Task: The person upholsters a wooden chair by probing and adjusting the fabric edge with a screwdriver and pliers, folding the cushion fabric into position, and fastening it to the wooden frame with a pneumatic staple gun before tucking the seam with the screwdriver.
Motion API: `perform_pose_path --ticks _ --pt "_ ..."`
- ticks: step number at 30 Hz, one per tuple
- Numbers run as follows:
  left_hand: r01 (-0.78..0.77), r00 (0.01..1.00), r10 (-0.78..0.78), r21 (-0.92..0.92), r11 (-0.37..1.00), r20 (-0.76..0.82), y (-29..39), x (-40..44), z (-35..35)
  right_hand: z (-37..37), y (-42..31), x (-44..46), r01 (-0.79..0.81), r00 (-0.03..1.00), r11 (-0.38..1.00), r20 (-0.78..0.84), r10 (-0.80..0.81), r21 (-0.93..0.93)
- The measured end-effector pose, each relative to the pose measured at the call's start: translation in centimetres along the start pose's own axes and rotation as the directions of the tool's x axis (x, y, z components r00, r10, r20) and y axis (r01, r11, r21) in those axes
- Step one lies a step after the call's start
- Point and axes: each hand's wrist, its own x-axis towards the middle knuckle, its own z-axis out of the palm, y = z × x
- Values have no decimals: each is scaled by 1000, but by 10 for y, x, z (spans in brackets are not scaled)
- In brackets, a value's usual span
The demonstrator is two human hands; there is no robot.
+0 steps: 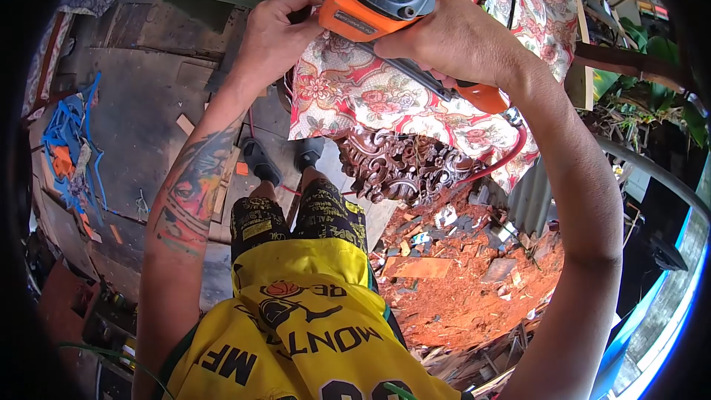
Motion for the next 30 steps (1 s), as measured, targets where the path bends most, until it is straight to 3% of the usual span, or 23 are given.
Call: perform_pose_path --ticks 6,9,14,18,23,26,28,30 --pt "56 998 -53 -63 996 39 2 0 0 1 0 -2 -46 999 999 12 46 18" --pt "-10 1000 10 -2 1000 5 2 -1 1 3 8 2 1 1000 998 12 -1 65" --pt "57 995 -51 -68 996 86 2 3 -5 4 13 3 61 998 987 8 -63 148" --pt "133 985 -135 24 991 109 9 4 -9 1 19 5 66 997 980 15 -71 189" --pt "150 983 -149 -2 989 111 12 4 -9 1 22 9 6 997 992 70 -15 124" --pt "137 988 -132 -61 989 83 11 5 -6 1 15 3 78 996 987 28 -82 137" --pt "124 991 -121 -38 992 59 12 4 -4 12 25 8 211 975 972 -88 -202 106" --pt "103 994 -103 -31 994 30 9 4 -2 14 28 11 232 972 970 -65 -228 72"
